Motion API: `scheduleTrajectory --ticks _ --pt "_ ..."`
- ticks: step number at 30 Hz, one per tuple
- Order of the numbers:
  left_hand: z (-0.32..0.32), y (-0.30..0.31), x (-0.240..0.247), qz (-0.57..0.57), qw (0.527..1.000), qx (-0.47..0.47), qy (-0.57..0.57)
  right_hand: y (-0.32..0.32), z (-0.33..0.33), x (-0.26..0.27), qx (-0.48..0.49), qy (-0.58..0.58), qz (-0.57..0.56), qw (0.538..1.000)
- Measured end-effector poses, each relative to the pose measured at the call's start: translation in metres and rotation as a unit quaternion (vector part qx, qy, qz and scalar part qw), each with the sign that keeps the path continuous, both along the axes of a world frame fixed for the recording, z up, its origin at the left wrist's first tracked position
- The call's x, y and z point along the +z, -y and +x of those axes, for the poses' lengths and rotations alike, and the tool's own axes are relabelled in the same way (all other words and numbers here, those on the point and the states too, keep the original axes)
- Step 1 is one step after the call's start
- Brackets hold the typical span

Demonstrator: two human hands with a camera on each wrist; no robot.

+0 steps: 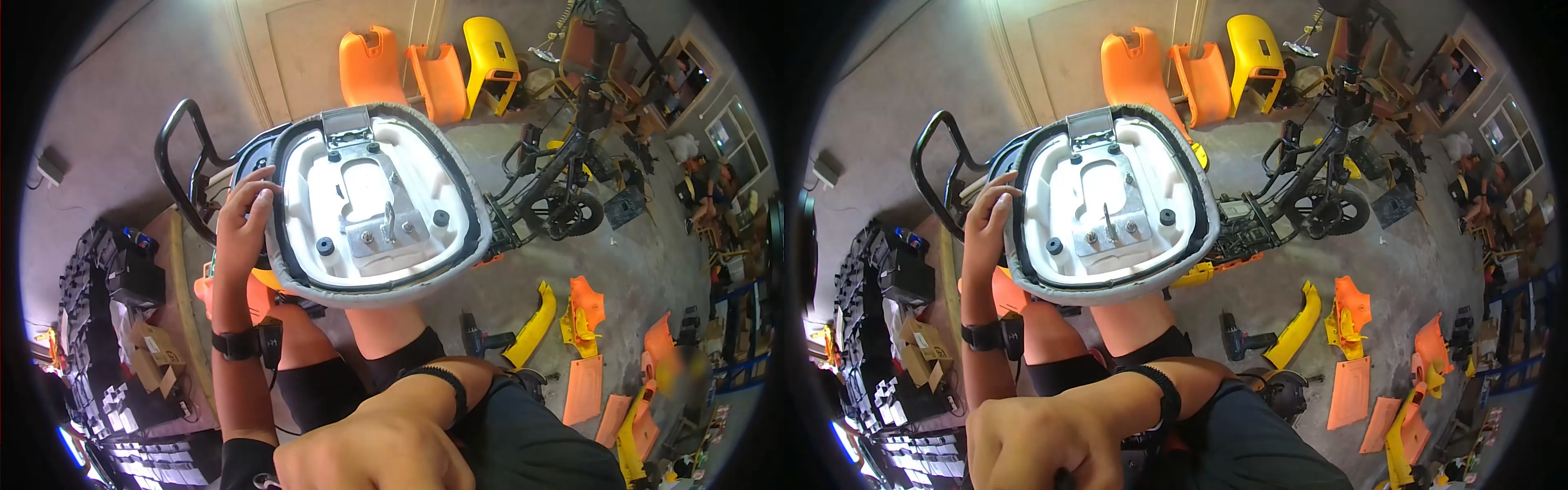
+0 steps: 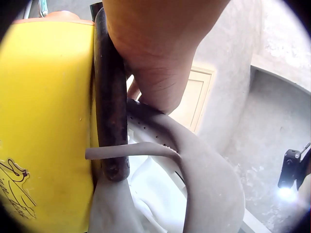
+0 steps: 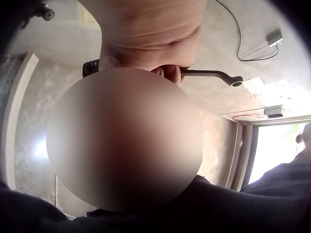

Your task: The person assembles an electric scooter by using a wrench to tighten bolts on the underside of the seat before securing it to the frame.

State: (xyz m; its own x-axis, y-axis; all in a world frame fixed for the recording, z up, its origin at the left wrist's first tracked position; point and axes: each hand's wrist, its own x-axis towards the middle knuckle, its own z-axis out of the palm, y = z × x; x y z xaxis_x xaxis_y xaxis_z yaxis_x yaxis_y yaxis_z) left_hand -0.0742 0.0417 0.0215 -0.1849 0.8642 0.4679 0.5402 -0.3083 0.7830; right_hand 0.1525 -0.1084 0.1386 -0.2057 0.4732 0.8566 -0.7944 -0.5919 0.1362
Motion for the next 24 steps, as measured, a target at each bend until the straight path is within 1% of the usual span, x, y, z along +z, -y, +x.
scheduleTrajectory --ticks 2,4,8,10,11,12,13,14,16,18,20,22,24 --pt "0.000 0.000 0.001 0.000 1.000 -0.001 0.004 -0.003 -0.001 0.002 0.019 0.009 0.002 1.000" --pt "0.000 0.001 0.001 0.000 1.000 0.002 -0.006 -0.007 -0.004 0.006 -0.015 -0.017 0.003 1.000" --pt "0.001 0.001 0.001 -0.002 1.000 0.000 0.000 -0.006 -0.001 0.006 -0.008 -0.034 -0.006 0.999" --pt "-0.002 0.000 -0.001 0.008 1.000 -0.003 -0.009 -0.022 0.003 -0.014 -0.046 0.063 0.096 0.992" --pt "0.000 0.000 0.001 0.011 1.000 -0.006 -0.012 -0.042 0.002 -0.021 -0.201 0.141 0.153 0.957" --pt "0.002 0.002 0.004 0.014 1.000 -0.007 -0.015 -0.051 0.010 -0.020 -0.196 0.136 0.156 0.958" --pt "0.001 0.001 0.001 0.013 1.000 -0.017 0.007 -0.061 0.024 -0.014 -0.224 0.247 0.157 0.930" --pt "0.001 0.001 0.001 0.024 0.999 -0.012 -0.017 -0.069 0.038 -0.008 -0.248 0.352 0.159 0.888" --pt "0.003 0.002 0.004 0.028 0.999 0.000 -0.032 -0.063 0.058 -0.008 -0.262 0.500 0.038 0.825" --pt "0.004 0.002 0.003 0.035 0.999 0.001 -0.028 -0.066 0.077 -0.010 -0.335 0.561 0.010 0.757" --pt "0.005 0.003 0.004 0.023 0.999 0.006 -0.024 -0.077 0.103 -0.017 -0.431 0.644 0.060 0.629" --pt "0.006 0.006 0.007 0.032 0.999 0.008 -0.005 -0.097 0.127 -0.037 -0.543 0.662 0.098 0.508" --pt "0.006 0.005 0.000 0.114 0.992 0.049 -0.013 -0.113 0.146 -0.052 -0.618 0.661 0.078 0.418"
